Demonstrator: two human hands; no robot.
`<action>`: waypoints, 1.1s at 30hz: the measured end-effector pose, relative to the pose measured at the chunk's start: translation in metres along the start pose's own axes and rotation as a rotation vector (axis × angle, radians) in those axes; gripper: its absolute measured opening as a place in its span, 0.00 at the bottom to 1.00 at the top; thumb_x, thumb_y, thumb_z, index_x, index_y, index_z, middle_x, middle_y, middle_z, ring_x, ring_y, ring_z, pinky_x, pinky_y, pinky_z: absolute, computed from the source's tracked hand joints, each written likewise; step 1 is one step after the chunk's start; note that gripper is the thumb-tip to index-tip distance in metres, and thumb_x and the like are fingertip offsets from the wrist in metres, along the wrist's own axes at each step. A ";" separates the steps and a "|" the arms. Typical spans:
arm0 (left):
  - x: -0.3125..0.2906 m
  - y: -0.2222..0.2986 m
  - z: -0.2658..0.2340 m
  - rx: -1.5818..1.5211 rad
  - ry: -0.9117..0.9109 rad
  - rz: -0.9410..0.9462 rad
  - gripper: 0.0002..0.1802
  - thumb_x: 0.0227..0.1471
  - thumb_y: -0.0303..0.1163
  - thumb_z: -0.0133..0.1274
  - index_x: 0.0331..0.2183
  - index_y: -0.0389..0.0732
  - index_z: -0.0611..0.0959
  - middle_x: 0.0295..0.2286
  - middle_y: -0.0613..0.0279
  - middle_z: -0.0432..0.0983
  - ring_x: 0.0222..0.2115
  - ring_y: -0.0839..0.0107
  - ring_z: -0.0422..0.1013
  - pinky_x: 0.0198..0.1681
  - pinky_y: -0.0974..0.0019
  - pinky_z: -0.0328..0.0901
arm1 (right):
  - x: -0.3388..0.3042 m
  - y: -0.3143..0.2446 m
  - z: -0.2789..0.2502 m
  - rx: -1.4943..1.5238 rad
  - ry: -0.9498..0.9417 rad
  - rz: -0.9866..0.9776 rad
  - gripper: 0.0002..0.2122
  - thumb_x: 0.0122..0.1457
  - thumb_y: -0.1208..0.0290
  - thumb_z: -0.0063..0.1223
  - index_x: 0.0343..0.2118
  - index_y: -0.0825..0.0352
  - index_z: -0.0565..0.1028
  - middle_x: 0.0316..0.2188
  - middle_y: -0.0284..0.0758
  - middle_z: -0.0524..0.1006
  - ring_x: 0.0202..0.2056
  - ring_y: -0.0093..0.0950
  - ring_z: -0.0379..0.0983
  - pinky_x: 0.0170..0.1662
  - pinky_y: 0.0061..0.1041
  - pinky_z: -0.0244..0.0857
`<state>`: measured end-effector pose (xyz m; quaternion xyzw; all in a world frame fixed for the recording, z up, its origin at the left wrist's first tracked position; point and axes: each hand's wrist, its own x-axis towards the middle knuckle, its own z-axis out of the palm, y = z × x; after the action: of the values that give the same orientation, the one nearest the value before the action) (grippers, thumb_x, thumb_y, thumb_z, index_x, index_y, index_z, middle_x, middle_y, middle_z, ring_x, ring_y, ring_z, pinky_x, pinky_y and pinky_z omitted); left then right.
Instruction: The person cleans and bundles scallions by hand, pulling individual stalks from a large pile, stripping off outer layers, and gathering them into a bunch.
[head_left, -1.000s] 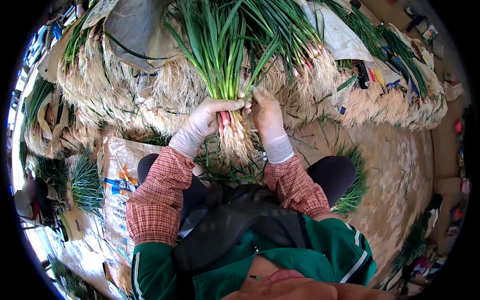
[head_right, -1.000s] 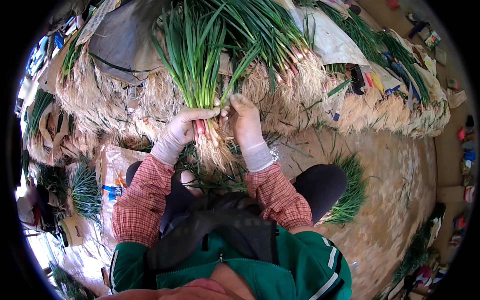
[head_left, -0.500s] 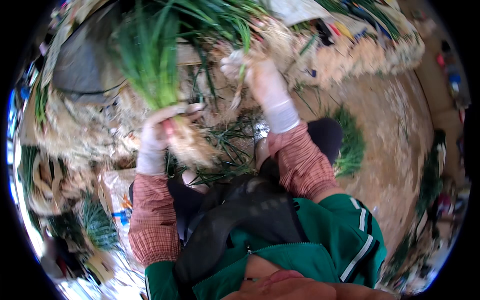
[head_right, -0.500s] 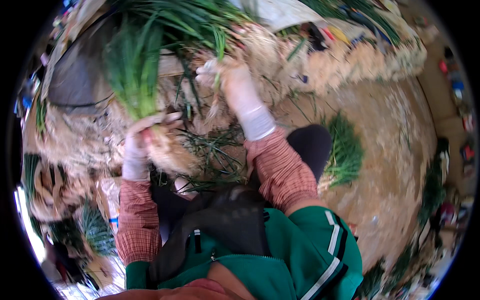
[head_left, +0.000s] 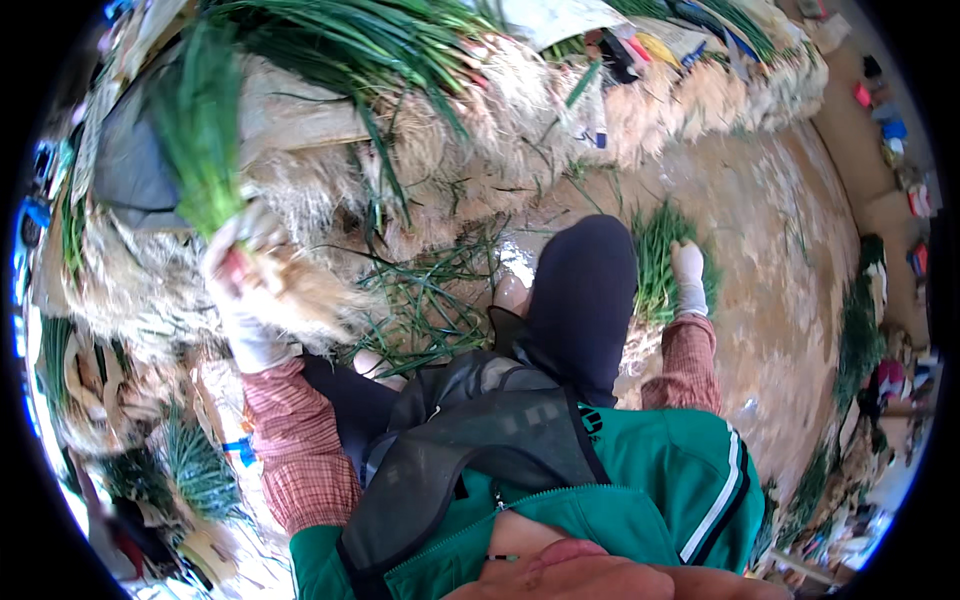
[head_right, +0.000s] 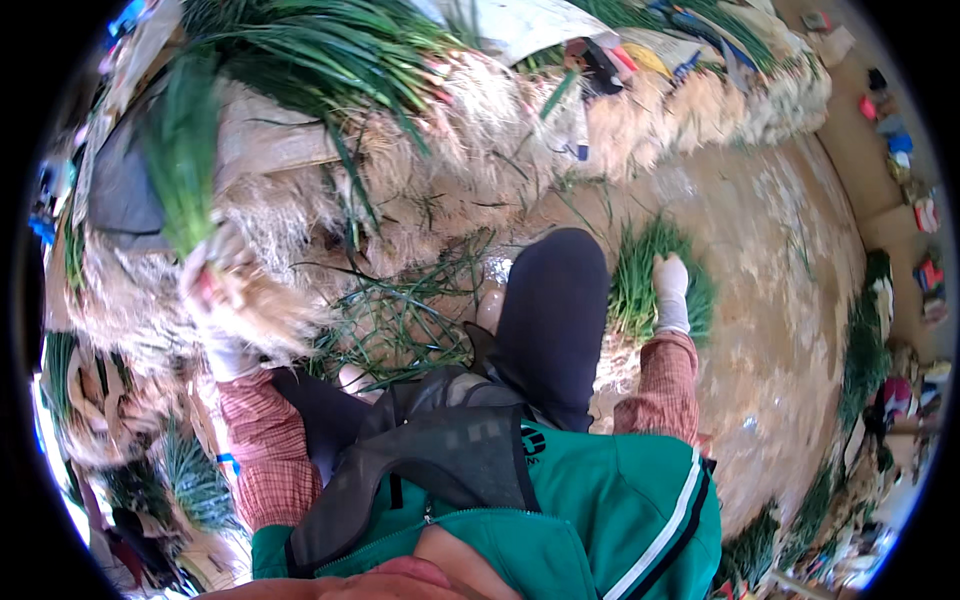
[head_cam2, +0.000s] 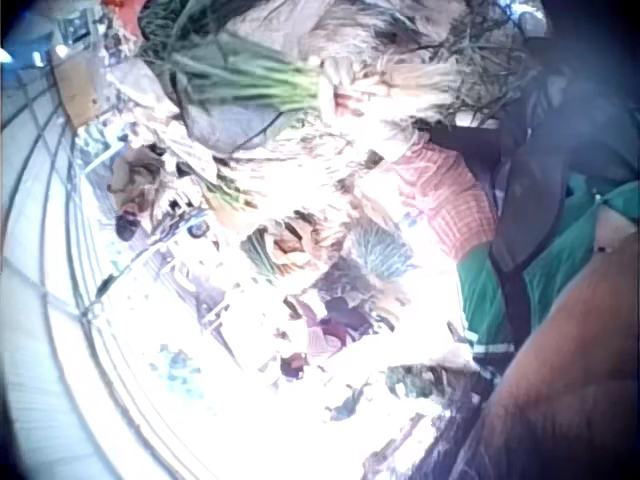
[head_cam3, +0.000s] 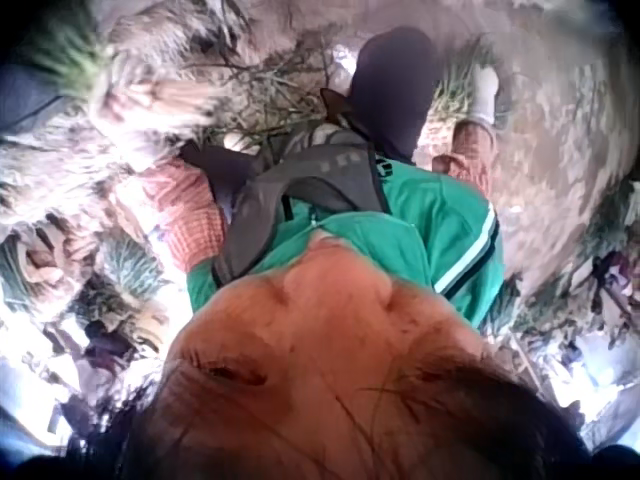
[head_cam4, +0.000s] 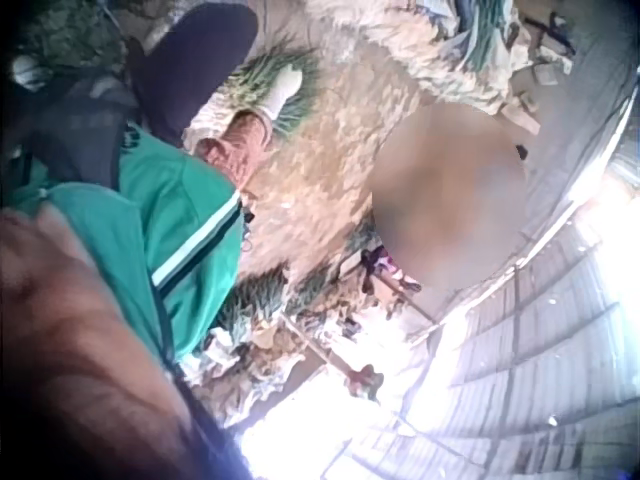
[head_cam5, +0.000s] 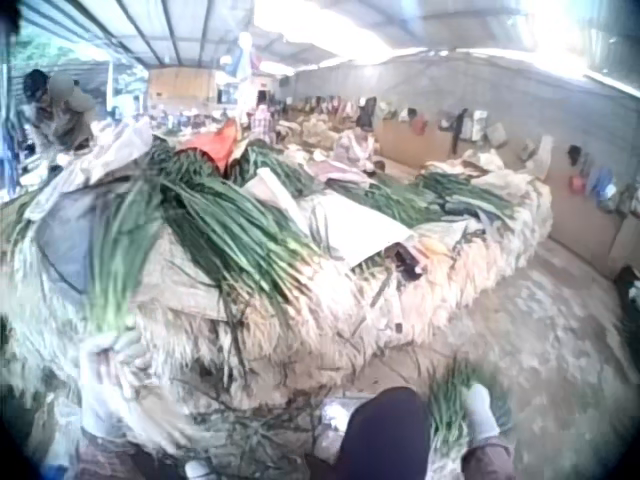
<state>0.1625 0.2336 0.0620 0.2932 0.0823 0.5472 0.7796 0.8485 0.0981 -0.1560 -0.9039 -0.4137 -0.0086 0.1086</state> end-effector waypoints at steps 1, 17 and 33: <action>0.003 -0.003 -0.015 -0.012 0.045 -0.097 0.13 0.51 0.27 0.50 0.39 0.33 0.70 0.23 0.66 0.65 0.26 0.76 0.66 0.32 0.67 0.68 | 0.022 -0.012 -0.004 0.180 -0.005 -0.167 0.18 0.57 0.59 0.44 0.39 0.70 0.75 0.39 0.54 0.75 0.42 0.48 0.71 0.46 0.40 0.65; 0.008 -0.041 -0.029 0.098 0.270 -0.034 0.16 0.49 0.21 0.49 0.43 0.33 0.74 0.42 0.49 0.75 0.33 0.67 0.74 0.35 0.65 0.74 | -0.062 -0.522 -0.081 0.475 -0.142 -1.043 0.11 0.51 0.66 0.58 0.32 0.68 0.76 0.31 0.44 0.78 0.32 0.41 0.75 0.37 0.35 0.69; 0.003 -0.053 -0.025 0.195 0.421 -0.092 0.22 0.46 0.26 0.56 0.46 0.31 0.76 0.26 0.55 0.79 0.23 0.68 0.77 0.24 0.71 0.72 | -0.161 -0.489 -0.081 1.354 -0.714 -0.582 0.06 0.58 0.73 0.53 0.29 0.70 0.76 0.27 0.33 0.77 0.27 0.21 0.71 0.32 0.22 0.66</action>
<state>0.1948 0.2329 0.0134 0.2427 0.3088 0.5497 0.7373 0.3816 0.2716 -0.0013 -0.4473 -0.5571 0.5035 0.4858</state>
